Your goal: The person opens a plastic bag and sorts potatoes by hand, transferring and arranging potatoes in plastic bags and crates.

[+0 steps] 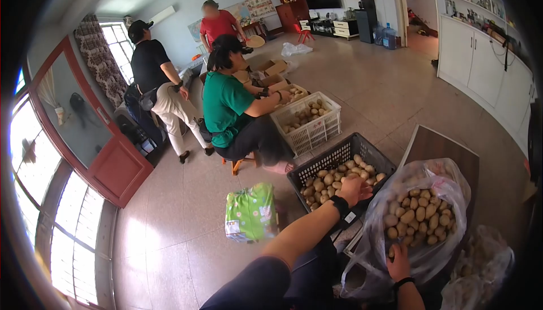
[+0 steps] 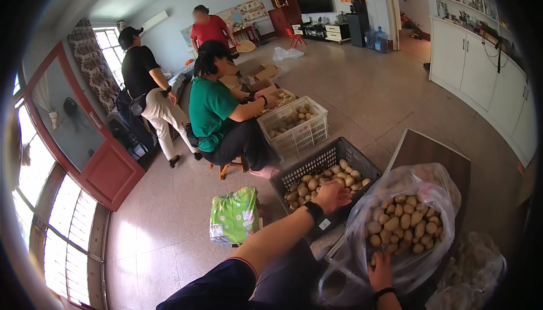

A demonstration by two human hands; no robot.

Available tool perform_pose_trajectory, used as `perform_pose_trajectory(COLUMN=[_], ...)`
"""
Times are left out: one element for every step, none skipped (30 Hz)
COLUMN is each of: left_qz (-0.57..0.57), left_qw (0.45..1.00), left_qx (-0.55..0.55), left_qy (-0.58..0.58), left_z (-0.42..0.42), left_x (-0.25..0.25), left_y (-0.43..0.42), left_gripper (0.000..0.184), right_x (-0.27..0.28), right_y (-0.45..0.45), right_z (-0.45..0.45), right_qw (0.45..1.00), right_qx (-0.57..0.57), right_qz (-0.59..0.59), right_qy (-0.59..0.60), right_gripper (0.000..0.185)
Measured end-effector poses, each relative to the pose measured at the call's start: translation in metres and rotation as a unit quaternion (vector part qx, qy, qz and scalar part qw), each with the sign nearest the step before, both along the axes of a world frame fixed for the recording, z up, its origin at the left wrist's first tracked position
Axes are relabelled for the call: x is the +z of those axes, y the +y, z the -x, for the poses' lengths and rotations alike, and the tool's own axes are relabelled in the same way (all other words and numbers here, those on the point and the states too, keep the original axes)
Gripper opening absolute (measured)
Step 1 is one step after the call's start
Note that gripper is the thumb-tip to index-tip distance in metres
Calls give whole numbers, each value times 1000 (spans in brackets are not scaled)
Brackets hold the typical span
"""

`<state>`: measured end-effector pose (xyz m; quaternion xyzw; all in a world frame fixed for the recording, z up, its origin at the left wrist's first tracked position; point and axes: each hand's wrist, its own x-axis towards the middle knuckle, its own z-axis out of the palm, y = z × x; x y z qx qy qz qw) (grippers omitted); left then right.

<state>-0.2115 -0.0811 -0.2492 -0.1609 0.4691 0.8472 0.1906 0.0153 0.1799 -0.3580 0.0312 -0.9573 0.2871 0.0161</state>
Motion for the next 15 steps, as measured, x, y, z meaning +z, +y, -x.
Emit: perform_pose_trajectory(left_qz=[12,11,12,14,15,44,73,73,90,107,107,111,115,115,110], left_qw=[1000,1000,1000,999,999,998,995,995,993,990,990,989,988,988,989], left_qx=[13,12,19,27,28,32,37,35,41,49,49,58,67,67,62], left_qy=[-11,-13,-13,-16,-18,-38,-58,-57,-68,-76,-77,-80,-83,-84,-81], left_z=[-1,0,1,0,0,0,-1,2,0,-3,-5,-7,-6,-6,-6], left_x=[-7,-13,-19,-30,-42,-53,-56,-58,-62,-58,-53,-49,-48,-46,-45], left_y=[-2,-5,-11,-16,-22,-26,-28,-29,-30,-32,-33,-32,-31,-31,-31], left_gripper=[17,17,19,21,21,22,24,24,27,31,31,26,21,21,20], right_x=[2,5,7,5,4,5,7,10,12,13,14,14,10,5,0], right_y=[-1,-2,-2,-2,-2,-2,-3,-4,-4,-5,-6,-6,-4,-2,-1], right_z=[0,-1,-1,-3,-2,0,2,3,0,1,2,1,2,3,4], right_qw=[1000,1000,1000,999,999,999,999,999,999,999,999,999,999,1000,1000], right_qx=[-1,-6,-10,-9,-8,-9,-10,-12,-13,-13,-13,-13,-14,-4,7], right_qz=[-1,9,20,20,26,33,33,31,28,27,25,23,22,14,5], right_qy=[0,-11,-21,-25,-23,-20,-19,-24,-32,-32,-28,-26,-27,-15,-4], right_gripper=[56,55,55,55,55,55,55,54,54,54,53,52,52,51,50])
